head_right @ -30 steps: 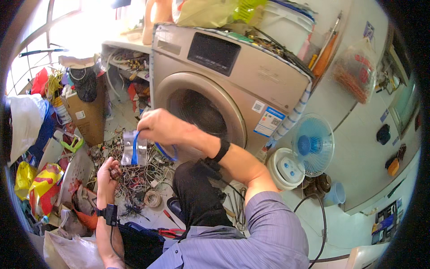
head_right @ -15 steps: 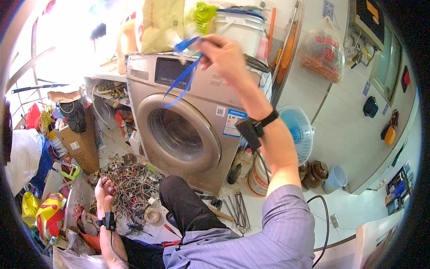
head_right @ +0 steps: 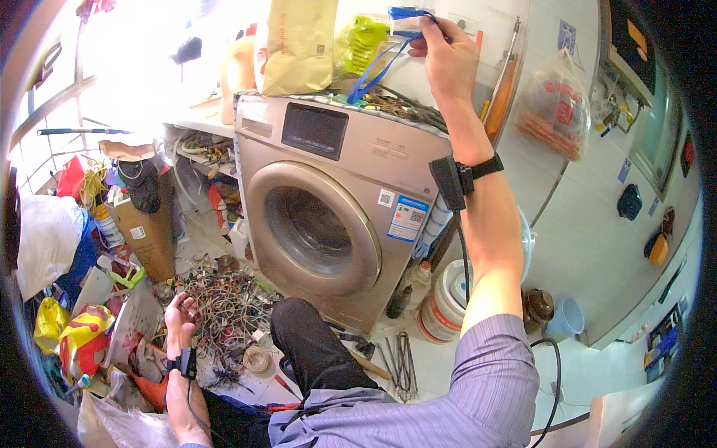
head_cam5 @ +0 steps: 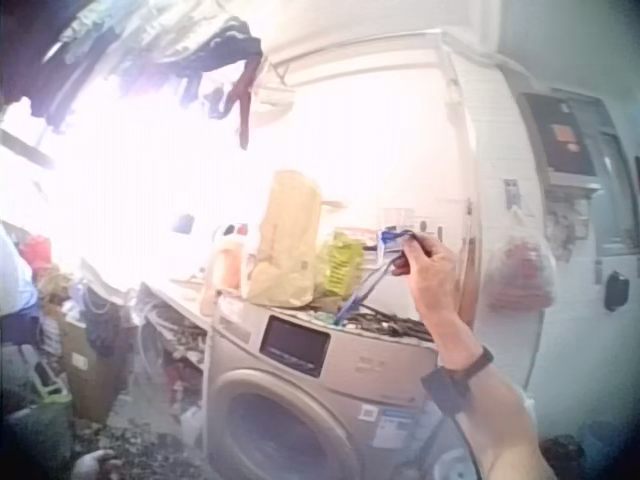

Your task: Disassembling or repairing electronic components such as heating elements and motor parts in a cluttered utility space.

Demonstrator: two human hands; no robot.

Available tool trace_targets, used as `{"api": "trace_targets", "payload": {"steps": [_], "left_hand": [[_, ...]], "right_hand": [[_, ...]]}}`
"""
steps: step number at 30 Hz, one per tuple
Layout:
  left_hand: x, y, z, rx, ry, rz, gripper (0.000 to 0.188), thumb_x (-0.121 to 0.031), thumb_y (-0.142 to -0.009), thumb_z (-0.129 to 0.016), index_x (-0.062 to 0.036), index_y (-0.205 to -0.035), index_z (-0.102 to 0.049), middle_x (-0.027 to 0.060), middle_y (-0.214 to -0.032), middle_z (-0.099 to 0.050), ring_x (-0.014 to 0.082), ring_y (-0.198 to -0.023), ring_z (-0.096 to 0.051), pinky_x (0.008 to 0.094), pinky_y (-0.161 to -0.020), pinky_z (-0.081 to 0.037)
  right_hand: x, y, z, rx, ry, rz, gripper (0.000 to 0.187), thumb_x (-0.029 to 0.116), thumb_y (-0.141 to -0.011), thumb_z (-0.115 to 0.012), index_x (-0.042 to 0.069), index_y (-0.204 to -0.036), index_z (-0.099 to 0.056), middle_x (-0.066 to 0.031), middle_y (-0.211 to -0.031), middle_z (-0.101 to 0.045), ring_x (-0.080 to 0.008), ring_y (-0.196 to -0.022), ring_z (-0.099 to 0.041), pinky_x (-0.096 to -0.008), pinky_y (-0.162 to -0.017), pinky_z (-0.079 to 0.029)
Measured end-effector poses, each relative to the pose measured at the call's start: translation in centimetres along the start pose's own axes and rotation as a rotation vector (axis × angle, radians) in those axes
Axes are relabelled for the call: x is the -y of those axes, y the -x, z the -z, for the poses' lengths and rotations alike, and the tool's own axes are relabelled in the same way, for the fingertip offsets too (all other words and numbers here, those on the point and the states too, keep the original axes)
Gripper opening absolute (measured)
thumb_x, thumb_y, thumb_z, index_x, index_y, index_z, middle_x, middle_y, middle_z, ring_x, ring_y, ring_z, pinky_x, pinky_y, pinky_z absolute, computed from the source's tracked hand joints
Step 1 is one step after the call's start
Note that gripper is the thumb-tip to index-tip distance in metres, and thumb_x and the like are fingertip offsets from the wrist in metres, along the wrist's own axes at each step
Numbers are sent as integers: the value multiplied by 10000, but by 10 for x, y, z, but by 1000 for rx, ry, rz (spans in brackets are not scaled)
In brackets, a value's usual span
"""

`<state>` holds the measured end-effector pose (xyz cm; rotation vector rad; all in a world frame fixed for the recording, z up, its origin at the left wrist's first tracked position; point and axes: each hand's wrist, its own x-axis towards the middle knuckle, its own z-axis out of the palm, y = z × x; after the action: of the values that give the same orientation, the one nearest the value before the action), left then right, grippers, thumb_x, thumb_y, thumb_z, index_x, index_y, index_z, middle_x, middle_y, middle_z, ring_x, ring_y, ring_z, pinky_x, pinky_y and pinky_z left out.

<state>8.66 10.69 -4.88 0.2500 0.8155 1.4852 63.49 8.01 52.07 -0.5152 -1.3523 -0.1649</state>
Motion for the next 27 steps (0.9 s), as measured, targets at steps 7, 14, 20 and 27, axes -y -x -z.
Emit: {"api": "trace_targets", "payload": {"steps": [7, 14, 20, 27], "left_hand": [[-10, 16, -8, 71, 66, -24, 133, -300, -1043, -579, -171, -1032, -605, -12, -719, -652, 152, -604, -586, 385, -558, -504], [-10, 21, -23, -57, -10, -72, 230, -280, -1049, -534, -111, -1194, -593, 75, -862, -699, 214, -689, -626, 414, -601, -535], [-17, 36, -6, -20, -19, -29, 252, -302, -1022, -566, -123, -1198, -595, 72, -936, -718, 193, -798, -641, 452, -718, -538], [-36, 55, -32, 127, -30, -85, 275, -303, -1063, -505, -82, -1198, -601, 123, -1124, -726, 238, -909, -668, 461, -816, -533]], "right_hand": [[-54, -64, -44, -28, 85, 31, 333, 240, -972, -689, -83, -1047, -729, -164, -811, -749, -257, -703, -736, -351, -683, -599], [-110, -62, -57, 241, 1172, 105, 382, 329, -915, -642, -12, -1055, -742, -275, -1020, -727, -442, -994, -697, -496, -902, -540], [-57, 32, -139, 528, 740, 332, 294, 267, -946, -633, 8, -1046, -730, -241, -1075, -725, -393, -994, -700, -475, -881, -540], [9, 220, -247, 1088, 188, 235, 202, 200, -948, -667, 36, -1054, -720, -176, -964, -717, -341, -896, -702, -414, -810, -550]]}}
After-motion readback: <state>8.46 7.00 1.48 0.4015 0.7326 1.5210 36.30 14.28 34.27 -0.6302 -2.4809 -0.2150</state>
